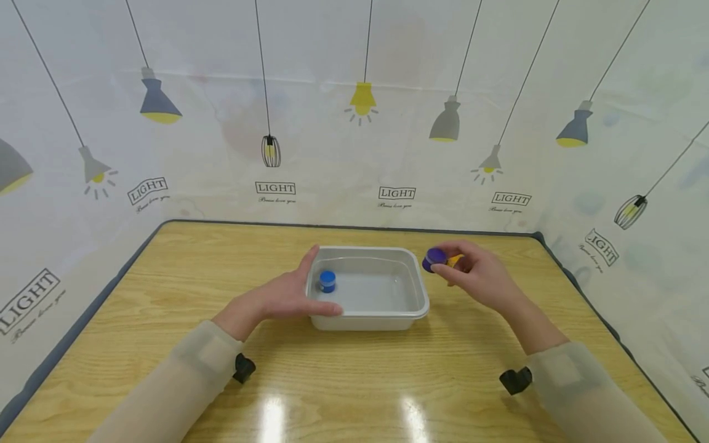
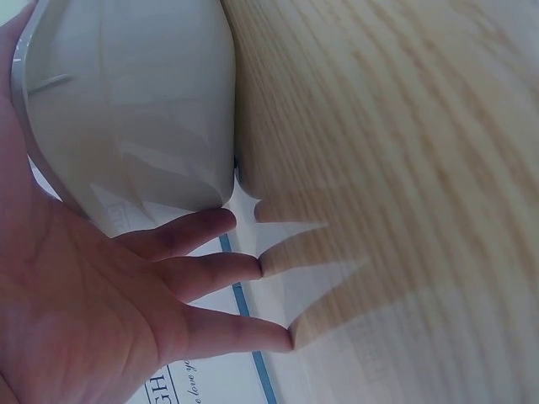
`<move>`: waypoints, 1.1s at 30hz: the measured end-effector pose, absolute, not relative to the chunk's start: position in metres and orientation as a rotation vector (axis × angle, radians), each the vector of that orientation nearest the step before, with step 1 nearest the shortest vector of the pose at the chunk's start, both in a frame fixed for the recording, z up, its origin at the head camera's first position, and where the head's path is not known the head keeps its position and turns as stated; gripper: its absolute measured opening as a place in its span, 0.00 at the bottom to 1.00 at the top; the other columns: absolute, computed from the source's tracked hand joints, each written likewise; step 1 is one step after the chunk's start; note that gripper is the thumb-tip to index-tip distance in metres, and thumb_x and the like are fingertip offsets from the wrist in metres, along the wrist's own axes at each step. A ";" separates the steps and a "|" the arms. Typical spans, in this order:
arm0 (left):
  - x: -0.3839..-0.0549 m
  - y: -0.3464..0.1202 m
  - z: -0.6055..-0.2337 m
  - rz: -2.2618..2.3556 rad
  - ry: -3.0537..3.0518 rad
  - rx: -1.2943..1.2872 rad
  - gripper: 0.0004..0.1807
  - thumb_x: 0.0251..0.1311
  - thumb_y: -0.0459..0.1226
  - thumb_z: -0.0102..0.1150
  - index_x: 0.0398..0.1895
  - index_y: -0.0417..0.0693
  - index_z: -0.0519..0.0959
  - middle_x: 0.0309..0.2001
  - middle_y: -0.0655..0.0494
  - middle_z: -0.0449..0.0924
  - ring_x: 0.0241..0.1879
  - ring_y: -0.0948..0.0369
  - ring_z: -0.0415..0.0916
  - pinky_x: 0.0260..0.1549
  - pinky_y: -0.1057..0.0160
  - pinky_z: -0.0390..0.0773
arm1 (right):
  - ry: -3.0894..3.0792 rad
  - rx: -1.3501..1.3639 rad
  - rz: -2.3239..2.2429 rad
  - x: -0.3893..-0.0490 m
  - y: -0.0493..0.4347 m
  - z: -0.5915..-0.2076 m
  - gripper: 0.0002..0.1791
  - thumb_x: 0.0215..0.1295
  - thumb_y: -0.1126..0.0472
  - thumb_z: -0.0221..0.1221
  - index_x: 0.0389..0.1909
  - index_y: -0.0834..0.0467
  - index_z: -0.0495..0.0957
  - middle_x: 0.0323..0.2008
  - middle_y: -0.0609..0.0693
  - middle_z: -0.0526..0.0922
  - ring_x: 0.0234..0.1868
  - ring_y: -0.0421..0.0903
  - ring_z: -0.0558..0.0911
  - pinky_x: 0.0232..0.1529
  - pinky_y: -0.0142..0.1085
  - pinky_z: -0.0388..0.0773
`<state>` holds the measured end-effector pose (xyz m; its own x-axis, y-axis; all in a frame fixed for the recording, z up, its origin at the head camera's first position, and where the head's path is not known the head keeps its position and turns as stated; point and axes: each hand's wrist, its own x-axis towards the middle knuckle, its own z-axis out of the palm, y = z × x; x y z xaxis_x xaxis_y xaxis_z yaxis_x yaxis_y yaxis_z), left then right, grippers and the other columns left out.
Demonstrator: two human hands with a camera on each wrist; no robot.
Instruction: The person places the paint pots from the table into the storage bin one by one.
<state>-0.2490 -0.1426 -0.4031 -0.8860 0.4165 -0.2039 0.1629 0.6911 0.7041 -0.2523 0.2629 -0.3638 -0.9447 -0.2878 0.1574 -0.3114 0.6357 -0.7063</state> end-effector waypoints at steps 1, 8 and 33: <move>-0.249 -0.142 -0.403 1.018 2.554 0.456 0.81 0.53 0.71 0.76 0.91 0.59 0.26 0.83 0.36 0.63 0.72 0.44 0.73 0.77 0.38 0.69 | -2.817 0.521 1.230 -0.252 0.261 -0.363 0.23 0.77 0.51 0.70 0.67 0.53 0.81 0.47 0.57 0.88 0.34 0.48 0.86 0.31 0.36 0.82; -0.249 -0.143 -0.404 1.012 2.555 0.460 0.81 0.53 0.72 0.76 0.91 0.59 0.26 0.83 0.35 0.63 0.72 0.43 0.73 0.77 0.38 0.69 | -2.814 0.592 1.291 -0.257 0.245 -0.362 0.21 0.75 0.53 0.71 0.64 0.55 0.83 0.48 0.56 0.89 0.35 0.49 0.85 0.32 0.35 0.82; -0.249 -0.144 -0.403 0.962 2.562 0.423 0.82 0.50 0.76 0.73 0.91 0.63 0.25 0.84 0.34 0.62 0.78 0.39 0.70 0.78 0.35 0.67 | -2.856 0.828 1.260 -0.270 0.178 -0.375 0.20 0.73 0.50 0.73 0.62 0.48 0.86 0.51 0.48 0.88 0.39 0.50 0.82 0.38 0.36 0.81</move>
